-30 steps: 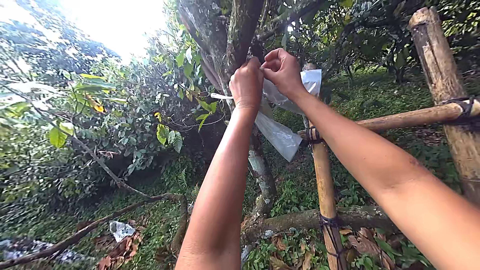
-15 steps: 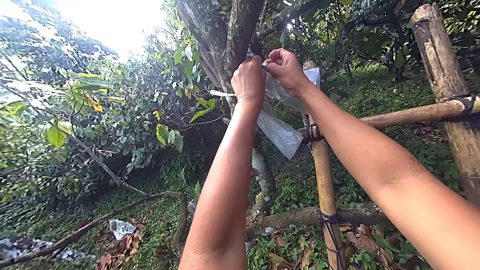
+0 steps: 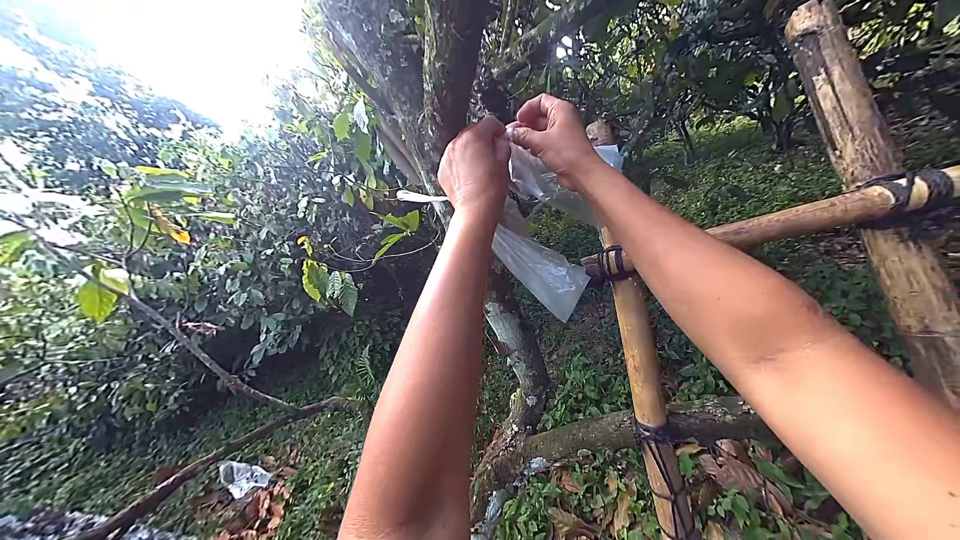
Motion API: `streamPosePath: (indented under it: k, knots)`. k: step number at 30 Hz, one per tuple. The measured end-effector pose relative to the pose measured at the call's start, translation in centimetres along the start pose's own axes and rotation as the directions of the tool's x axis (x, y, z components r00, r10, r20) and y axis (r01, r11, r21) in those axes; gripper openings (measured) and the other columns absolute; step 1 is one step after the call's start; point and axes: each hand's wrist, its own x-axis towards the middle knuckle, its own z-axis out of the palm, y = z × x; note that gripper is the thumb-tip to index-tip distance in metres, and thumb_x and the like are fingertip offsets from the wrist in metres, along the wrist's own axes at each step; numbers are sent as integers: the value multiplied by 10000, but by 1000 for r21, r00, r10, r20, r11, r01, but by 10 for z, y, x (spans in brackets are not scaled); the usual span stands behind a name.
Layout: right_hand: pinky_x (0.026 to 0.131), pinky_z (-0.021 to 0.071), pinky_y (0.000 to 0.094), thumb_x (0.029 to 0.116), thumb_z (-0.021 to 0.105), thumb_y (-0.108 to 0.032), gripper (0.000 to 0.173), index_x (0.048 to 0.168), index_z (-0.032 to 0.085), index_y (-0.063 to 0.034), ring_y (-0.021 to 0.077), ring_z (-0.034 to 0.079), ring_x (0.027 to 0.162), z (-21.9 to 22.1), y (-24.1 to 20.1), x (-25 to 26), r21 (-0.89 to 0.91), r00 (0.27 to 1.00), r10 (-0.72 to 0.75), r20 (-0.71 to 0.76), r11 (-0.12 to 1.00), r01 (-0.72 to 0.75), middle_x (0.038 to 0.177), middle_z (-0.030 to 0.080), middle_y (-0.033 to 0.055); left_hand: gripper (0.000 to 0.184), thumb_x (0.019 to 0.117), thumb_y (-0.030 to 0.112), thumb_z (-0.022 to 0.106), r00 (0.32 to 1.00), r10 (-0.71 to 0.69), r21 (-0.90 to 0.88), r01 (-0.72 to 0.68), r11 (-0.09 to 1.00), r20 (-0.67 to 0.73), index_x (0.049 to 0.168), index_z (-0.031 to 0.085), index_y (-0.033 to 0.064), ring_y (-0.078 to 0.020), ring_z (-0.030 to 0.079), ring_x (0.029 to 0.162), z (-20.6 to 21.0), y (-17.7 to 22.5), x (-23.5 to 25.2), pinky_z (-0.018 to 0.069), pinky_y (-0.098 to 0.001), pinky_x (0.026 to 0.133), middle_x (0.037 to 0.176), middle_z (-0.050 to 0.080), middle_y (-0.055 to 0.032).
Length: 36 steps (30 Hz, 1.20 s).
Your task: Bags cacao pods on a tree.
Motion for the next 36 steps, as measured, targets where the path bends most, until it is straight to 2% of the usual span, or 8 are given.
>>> streamPosePath:
  k: [3,6,9,18,26,29,31,36]
  knots:
    - [775,537,312,926,728,-65,183,1070,674,35,133,640,811,0,1,-2,-107,999,-21,-32,994,17,949,685,108,306,1052,207,482,1000,-23,3,23,1000,5,1234,704,102,-362,642,1182,-1,2,-1,436,-631,978,1201,710,-169]
    - [827,546,341,949,692,-64,155,1078,700,22,148,671,853,0,-7,-13,-170,999,22,-28,985,-26,967,714,111,315,1052,206,480,1000,-25,13,24,1000,12,1251,698,98,-372,638,1188,-1,2,0,435,-631,982,1200,710,-175]
    - [866,541,369,947,663,-43,166,1092,720,13,161,680,895,3,-9,-25,-184,997,53,-47,981,-61,990,727,116,317,1055,207,476,999,-31,25,30,999,33,1261,695,107,-376,633,1198,-2,3,0,431,-636,982,1210,707,-175]
    - [825,528,401,949,686,-100,130,998,750,2,170,678,835,19,-9,-25,-126,974,125,-188,981,-150,900,735,102,308,1064,225,482,998,-46,59,43,997,47,1257,703,132,-360,638,1193,-2,5,1,432,-633,971,1210,713,-153]
    - [854,506,414,1028,589,-163,222,1044,680,38,199,643,885,1,-12,-8,-253,989,141,49,960,-125,967,685,135,315,1049,241,491,996,-89,111,88,990,6,1267,712,184,-366,648,1184,-2,8,5,453,-640,938,1213,718,-145]
    - [721,449,350,1057,504,-175,256,910,647,-22,121,542,750,-9,-29,-2,-233,975,201,96,957,-175,859,616,51,297,1060,271,484,991,-135,245,127,961,15,1242,699,176,-407,659,1155,0,19,9,467,-669,888,1198,712,-182]
    - [598,369,300,1072,462,-223,297,834,580,-91,92,445,643,-14,-38,2,-221,956,275,106,943,-247,766,504,-8,290,1054,261,487,990,-140,292,131,947,10,1231,695,164,-421,664,1143,2,24,13,476,-676,872,1190,714,-190]
    - [586,380,293,1096,458,-304,303,914,571,-89,113,426,626,-20,-53,14,-319,914,390,113,885,-338,784,451,13,331,1018,99,496,997,56,96,-52,994,-43,1295,678,103,-430,635,1184,10,9,10,467,-677,930,1330,651,-179]
